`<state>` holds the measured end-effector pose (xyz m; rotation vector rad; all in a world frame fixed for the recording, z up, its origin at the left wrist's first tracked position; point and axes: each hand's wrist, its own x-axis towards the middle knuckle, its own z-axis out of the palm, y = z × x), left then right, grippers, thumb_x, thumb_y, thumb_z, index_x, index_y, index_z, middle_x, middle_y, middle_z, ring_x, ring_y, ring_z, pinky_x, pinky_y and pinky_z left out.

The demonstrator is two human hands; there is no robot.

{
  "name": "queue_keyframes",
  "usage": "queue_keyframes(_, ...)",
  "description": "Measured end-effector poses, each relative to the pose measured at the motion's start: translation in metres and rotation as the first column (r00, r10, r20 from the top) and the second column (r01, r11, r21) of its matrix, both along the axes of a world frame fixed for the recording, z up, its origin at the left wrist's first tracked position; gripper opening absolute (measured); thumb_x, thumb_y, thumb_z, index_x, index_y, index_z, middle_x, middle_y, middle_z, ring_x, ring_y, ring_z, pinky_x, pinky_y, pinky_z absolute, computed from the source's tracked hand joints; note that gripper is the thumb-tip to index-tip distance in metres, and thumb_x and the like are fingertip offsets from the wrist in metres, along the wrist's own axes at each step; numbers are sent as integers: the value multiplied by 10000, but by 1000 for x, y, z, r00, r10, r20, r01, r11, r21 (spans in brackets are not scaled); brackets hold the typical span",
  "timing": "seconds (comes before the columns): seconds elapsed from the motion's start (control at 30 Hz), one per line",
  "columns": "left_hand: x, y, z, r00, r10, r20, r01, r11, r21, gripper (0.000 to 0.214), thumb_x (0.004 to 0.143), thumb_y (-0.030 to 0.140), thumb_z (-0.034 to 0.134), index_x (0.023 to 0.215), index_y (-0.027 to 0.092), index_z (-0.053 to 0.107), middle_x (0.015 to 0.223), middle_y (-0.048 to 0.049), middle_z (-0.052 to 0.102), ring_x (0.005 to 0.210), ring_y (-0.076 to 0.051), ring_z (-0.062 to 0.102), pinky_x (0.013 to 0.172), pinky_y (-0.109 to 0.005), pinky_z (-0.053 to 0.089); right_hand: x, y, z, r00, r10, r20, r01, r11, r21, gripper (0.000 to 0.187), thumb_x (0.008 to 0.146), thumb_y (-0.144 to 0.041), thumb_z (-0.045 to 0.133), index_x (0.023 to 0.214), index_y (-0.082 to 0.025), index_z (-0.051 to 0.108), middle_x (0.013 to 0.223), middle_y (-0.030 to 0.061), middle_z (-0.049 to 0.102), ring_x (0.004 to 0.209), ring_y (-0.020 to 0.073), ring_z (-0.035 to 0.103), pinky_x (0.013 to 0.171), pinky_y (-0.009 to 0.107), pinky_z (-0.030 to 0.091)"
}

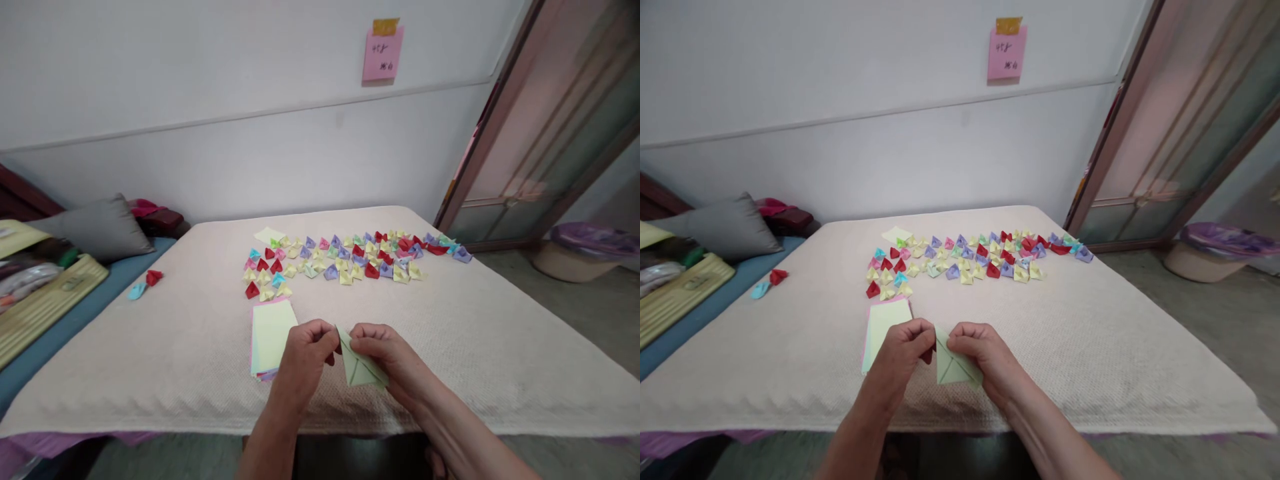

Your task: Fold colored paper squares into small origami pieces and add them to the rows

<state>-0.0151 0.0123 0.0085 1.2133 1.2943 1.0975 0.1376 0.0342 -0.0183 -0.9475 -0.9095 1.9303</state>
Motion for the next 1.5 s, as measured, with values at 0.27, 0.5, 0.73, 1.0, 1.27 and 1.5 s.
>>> queue_keyframes(0.27,-1,-2,2,997,-70,42,69,998,8,242,772,229,515,537,170,522,496,35,474,520,-108,414,531,-234,308,2,0,4,993,-6,121,-6,995,102,118,660,-216,673,588,-149,609,482,-37,522,427,69,392,435,212,247)
queue_keyframes(0.5,-2,0,-3,998,9,-63,-7,1000,29,272,767,301,593,541,172,514,476,45,447,497,-98,370,508,-231,275,3,0,9,972,-12,233,-31,983,179,161,670,-269,683,575,-157,616,468,-52,500,424,65,362,444,221,226)
queue_keyframes(0.73,-7,4,-9,972,178,152,-178,984,-15,279,746,255,599,517,162,470,465,62,383,484,-81,314,477,-218,228,10,3,11,973,69,222,-121,966,230,103,646,-232,726,677,-135,715,515,-35,545,498,81,418,529,235,307)
queue_keyframes(1.0,-6,9,-17,862,209,462,-151,976,-158,255,680,229,642,536,168,441,500,75,359,469,-70,314,476,-208,257,16,2,11,987,21,162,-74,941,331,118,709,-177,650,754,-194,757,788,28,692,731,158,558,700,283,400)
queue_keyframes(1.27,8,7,-20,934,242,264,-176,952,-251,306,750,407,598,592,158,517,514,51,445,447,-75,358,461,-214,261,18,4,17,978,-187,90,114,846,521,9,714,-214,708,712,-211,716,856,31,623,834,188,553,765,297,415)
queue_keyframes(1.5,7,0,-3,953,297,52,-301,950,85,235,796,410,586,753,179,591,663,25,548,632,-112,488,574,-208,363,17,5,15,993,-103,55,74,919,388,68,738,-214,677,791,-171,681,694,-2,620,669,136,530,659,262,397)
